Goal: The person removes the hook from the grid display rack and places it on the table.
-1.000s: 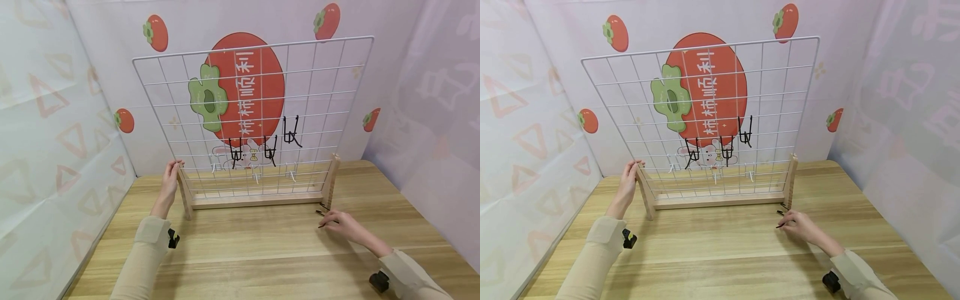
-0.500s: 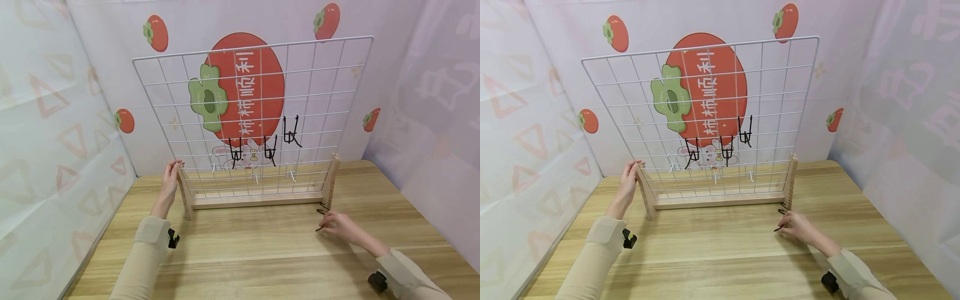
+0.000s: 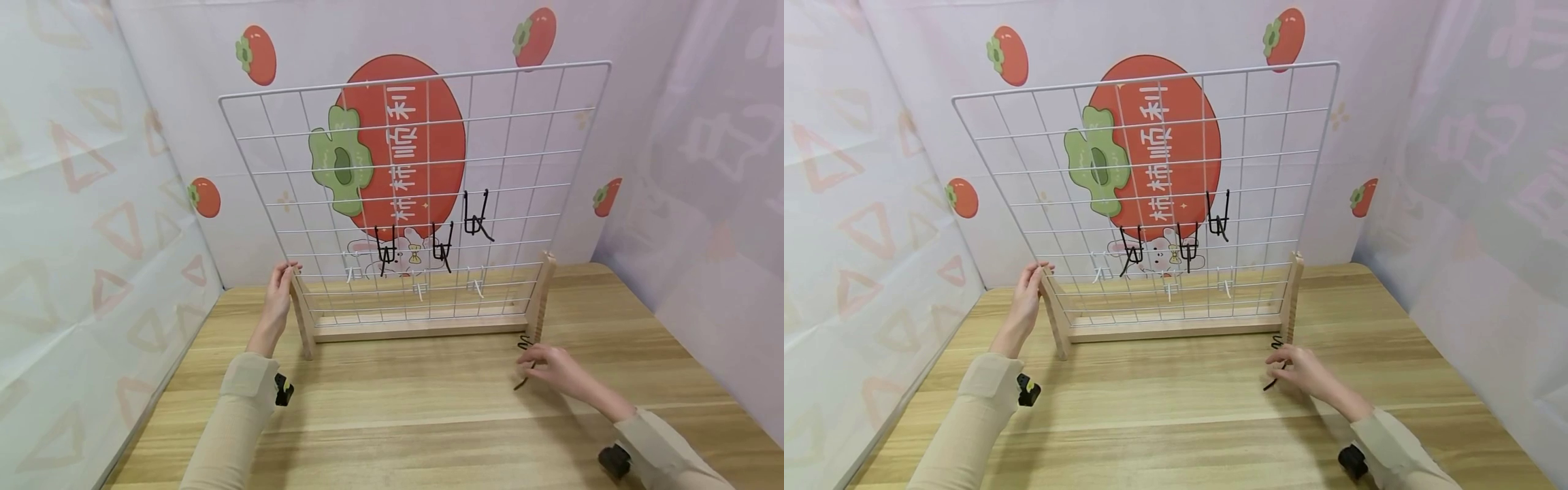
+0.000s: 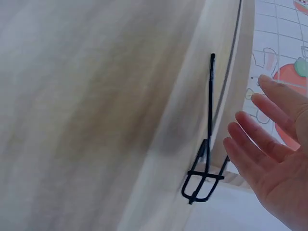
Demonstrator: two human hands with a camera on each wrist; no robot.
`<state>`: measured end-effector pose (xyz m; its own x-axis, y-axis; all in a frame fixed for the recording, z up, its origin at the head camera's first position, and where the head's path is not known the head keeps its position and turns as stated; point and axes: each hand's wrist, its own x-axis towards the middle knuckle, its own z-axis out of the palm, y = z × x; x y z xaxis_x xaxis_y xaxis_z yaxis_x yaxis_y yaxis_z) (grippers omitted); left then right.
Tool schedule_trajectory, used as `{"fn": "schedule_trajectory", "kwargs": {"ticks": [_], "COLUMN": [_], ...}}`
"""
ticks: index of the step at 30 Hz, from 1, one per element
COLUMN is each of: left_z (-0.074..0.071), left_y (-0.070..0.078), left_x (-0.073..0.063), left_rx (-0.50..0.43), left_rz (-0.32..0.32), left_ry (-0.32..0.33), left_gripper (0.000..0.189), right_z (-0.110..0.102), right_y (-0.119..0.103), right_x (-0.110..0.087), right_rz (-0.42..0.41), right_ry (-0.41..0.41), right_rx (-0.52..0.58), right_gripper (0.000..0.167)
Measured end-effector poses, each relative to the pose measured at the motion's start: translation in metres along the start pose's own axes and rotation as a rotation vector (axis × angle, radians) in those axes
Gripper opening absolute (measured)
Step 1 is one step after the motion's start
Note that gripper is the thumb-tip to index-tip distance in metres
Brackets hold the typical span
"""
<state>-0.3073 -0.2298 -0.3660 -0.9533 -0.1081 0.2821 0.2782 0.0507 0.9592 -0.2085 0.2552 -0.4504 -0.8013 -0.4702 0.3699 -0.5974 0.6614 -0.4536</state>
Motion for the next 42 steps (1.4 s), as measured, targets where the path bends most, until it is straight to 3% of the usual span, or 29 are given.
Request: {"fn": "schedule_trajectory", "kwargs": {"ticks": [15, 26, 33, 42], "left_z": [-0.001, -0.002, -0.002, 0.0], "left_y": [-0.001, -0.001, -0.002, -0.004], "left_x": [0.0, 0.0, -0.001, 0.001], "left_rx": [-0.001, 0.007, -0.006, -0.01], "left_rz": [0.004, 0.002, 0.008, -0.009], "left_ry": [-0.011, -0.017, -0.014, -0.003], "left_gripper": [0.024, 0.032, 0.024, 0.025], "right_z": [-0.011, -0.014, -0.015, -0.015], "right_y": [-0.023, -0.032, -0.038, -0.041], "right_x": [0.028, 0.049, 0.059, 0.07], "right_rz": [0.008, -0.1, -0.048, -0.071], "right_ry": [0.063, 0.191, 0.259, 0.403], "right_rx": [0.081, 0.118, 0.198, 0.107], "right_gripper": [0.015, 0.019, 0.018, 0.023]}}
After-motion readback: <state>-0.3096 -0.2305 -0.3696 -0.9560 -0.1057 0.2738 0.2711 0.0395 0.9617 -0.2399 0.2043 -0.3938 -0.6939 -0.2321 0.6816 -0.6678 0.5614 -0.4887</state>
